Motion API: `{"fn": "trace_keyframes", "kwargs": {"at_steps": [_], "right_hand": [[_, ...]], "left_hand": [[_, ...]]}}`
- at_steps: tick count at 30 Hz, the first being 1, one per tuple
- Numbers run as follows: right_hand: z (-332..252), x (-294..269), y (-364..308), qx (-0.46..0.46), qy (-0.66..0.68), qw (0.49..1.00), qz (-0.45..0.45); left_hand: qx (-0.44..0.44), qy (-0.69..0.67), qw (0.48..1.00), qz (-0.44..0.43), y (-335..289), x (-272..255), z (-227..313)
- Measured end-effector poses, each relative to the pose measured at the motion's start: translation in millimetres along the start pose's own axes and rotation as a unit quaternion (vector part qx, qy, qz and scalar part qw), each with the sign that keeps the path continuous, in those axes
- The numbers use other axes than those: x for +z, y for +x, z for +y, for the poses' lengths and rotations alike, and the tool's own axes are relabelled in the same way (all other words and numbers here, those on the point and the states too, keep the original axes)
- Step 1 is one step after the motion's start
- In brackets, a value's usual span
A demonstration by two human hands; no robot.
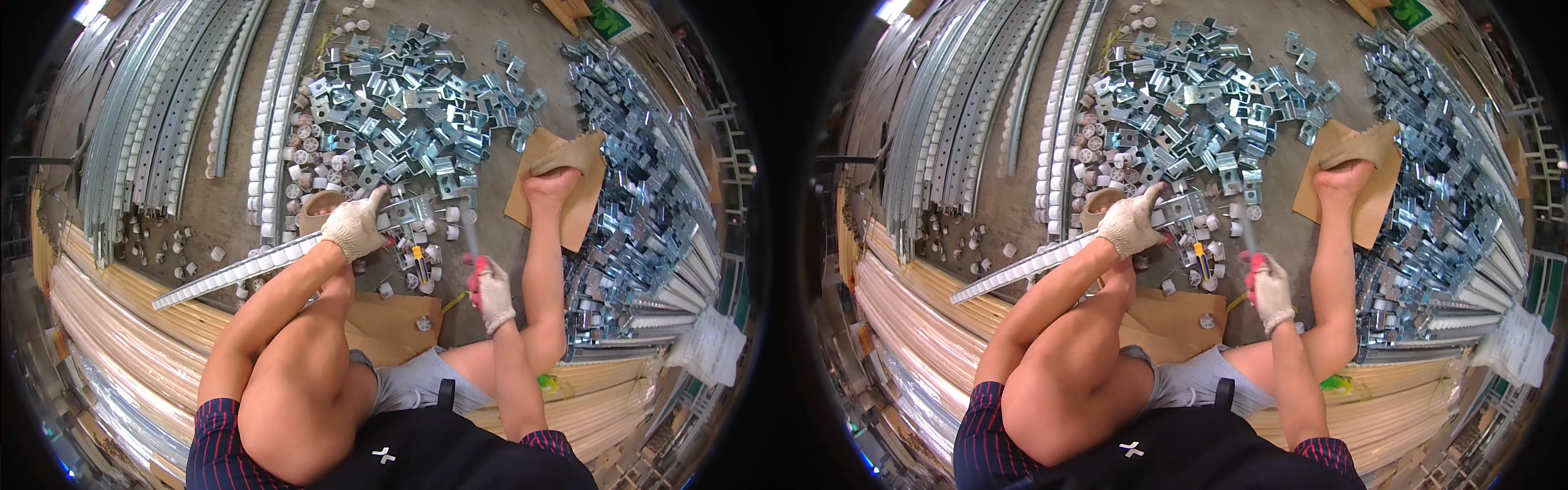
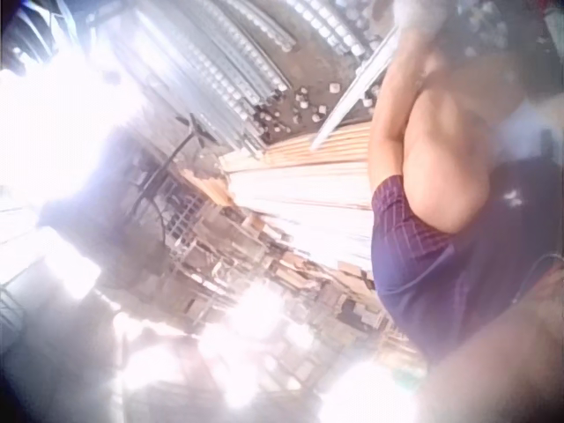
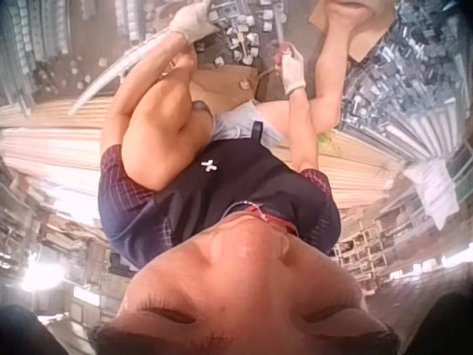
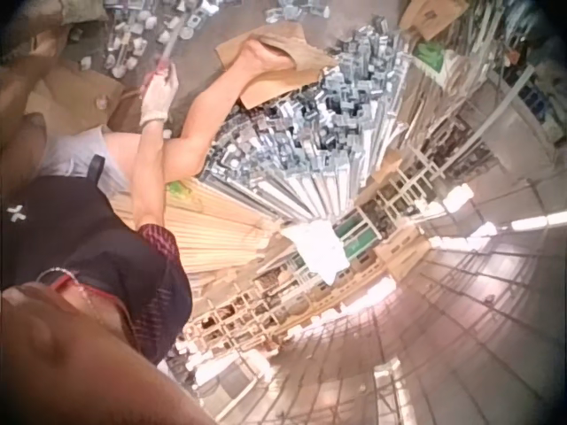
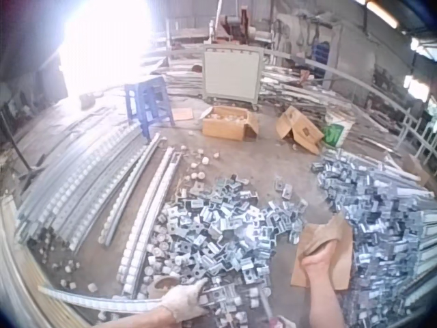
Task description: The person attaches metal brackets to a long metal channel using a hammer and a screwdriver while sitting on the floor.
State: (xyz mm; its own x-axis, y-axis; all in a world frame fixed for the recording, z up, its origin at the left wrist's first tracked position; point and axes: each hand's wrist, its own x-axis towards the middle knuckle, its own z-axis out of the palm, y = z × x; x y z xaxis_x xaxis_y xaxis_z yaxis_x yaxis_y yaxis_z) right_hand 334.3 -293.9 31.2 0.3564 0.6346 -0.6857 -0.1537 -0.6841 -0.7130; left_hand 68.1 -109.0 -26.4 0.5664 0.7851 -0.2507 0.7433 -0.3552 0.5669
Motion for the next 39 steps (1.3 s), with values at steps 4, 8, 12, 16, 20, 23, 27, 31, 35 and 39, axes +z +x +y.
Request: {"fn": "trace_keyframes", "kwargs": {"at_steps": [4,8,12,16,20,23,27,31,35,39], "right_hand": [[8.7,25.8,5.2,-0.016,0.143,0.989,0.039],[10.8,28.8,-6.9,-0.032,-0.063,0.993,-0.097],[3.5,27.7,-5.0,-0.022,0.095,0.995,0.027],[9.5,47.7,-9.7,0.015,-0.032,0.996,-0.082],[18.5,43.8,-0.1,-0.035,-0.019,0.996,-0.085],[36.8,38.5,9.5,-0.032,0.025,0.999,-0.002],[91.0,11.8,41.4,-0.098,-0.018,0.981,0.169],[92.7,17.4,47.5,-0.132,-0.217,0.933,0.255],[106.7,16.1,58.2,-0.102,-0.304,0.907,0.272],[98.3,21.9,63.8,-0.098,-0.365,0.883,0.278]], "left_hand": [[-0.042,-0.016,0.999,-0.012,-12.1,-40.0,12.4],[-0.079,0.009,0.996,-0.042,-21.4,-58.7,27.0],[-0.026,-0.016,0.999,0.014,-28.7,-49.6,17.3],[-0.079,-0.016,0.997,-0.013,-22.1,-68.4,35.9],[-0.027,-0.021,0.999,0.028,-31.9,-78.5,21.9],[-0.034,-0.028,0.979,0.198,-47.2,-59.4,15.0],[-0.019,-0.128,0.977,0.172,-81.2,-108.5,69.1],[0.077,-0.16,0.983,-0.049,-150.0,-164.6,175.0],[0.114,-0.092,0.975,-0.168,-156.1,-166.9,231.0],[0.096,-0.061,0.975,-0.189,-148.1,-169.5,242.3]]}}
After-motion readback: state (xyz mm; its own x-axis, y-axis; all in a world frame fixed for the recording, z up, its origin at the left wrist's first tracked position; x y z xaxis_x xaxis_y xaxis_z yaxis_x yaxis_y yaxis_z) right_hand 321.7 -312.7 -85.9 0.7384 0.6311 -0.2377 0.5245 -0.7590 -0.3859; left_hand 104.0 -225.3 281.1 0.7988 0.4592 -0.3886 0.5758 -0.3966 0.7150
